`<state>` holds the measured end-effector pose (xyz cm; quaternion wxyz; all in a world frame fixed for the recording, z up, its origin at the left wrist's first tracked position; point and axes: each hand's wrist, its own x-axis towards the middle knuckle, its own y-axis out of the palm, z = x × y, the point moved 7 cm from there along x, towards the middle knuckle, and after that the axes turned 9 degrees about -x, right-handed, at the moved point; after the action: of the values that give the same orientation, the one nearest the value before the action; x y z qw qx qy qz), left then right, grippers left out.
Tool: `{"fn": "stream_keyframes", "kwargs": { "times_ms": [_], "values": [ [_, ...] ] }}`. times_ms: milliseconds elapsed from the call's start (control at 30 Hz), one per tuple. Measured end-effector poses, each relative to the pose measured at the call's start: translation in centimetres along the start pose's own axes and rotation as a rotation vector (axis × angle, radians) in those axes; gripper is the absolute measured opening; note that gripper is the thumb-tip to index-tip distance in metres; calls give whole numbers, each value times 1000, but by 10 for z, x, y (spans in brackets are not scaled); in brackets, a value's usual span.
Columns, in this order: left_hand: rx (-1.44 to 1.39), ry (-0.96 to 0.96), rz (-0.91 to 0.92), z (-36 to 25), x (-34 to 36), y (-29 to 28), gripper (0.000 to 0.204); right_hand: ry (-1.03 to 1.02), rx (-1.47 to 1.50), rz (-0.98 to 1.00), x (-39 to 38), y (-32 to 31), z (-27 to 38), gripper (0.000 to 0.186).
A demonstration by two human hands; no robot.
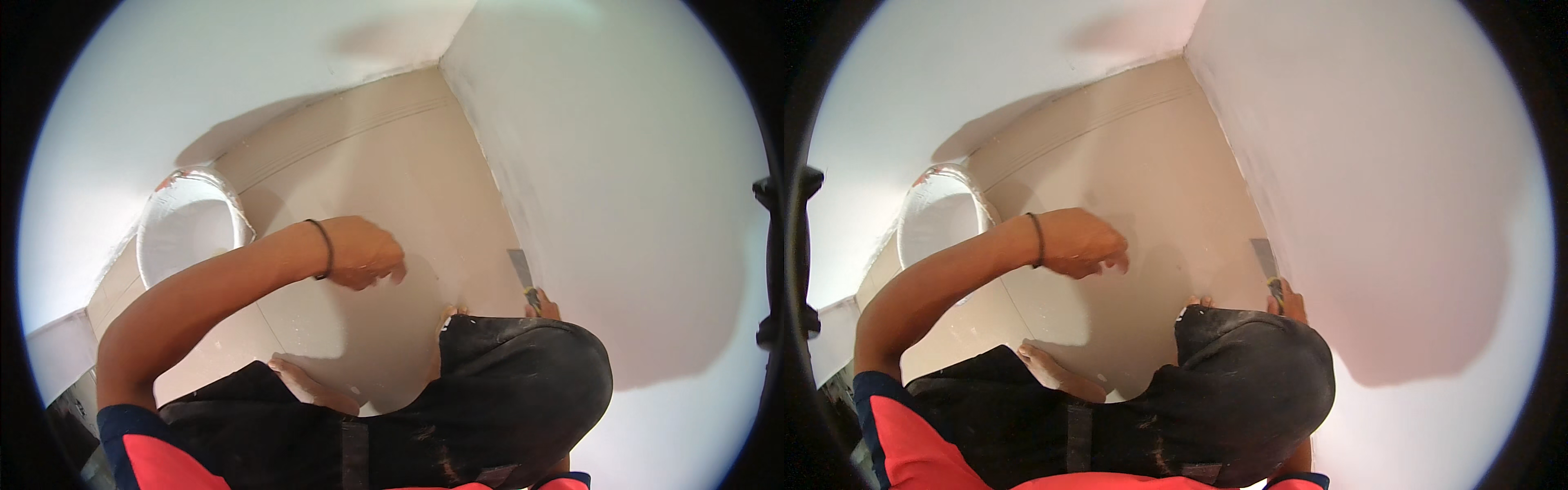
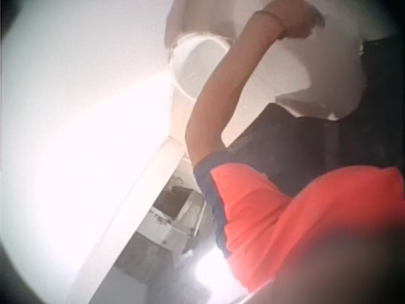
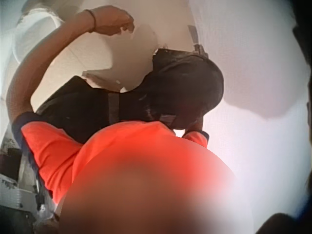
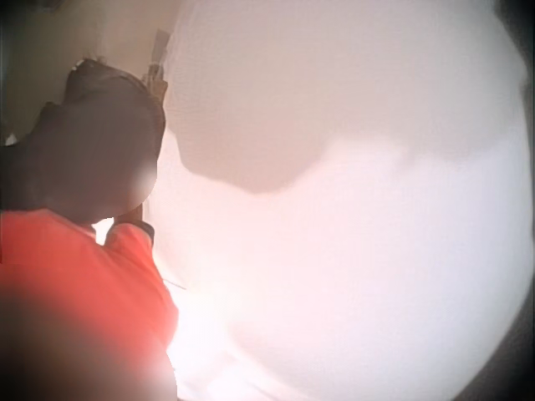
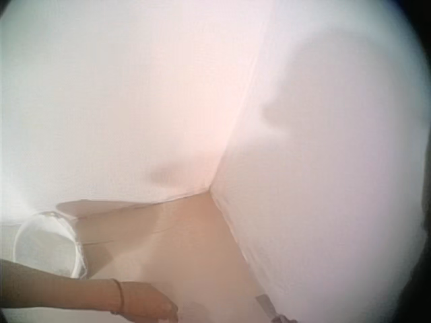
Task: The person retrieves a bucket and trowel, then kneels to apply plaster along the base of a wall. They scrape the trowel on a ledge, return to the room, and continue smoothing the plaster at the wall-floor junction.
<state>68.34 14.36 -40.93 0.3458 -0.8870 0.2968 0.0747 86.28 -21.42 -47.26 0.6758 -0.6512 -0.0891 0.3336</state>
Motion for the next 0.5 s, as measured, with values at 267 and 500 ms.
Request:
{"fn": "stream_keyframes", "kwargs": {
  "times_ms": [267, 500],
  "values": [
    [-483, -274, -15, -14, -101, 38, 26, -256, -7, -43, 48, 79, 28, 70],
    [-470, -240, 12, -27, -93, 100, 30, -213, -234, 105, 69, 91, 12, 75]
  ]
}}
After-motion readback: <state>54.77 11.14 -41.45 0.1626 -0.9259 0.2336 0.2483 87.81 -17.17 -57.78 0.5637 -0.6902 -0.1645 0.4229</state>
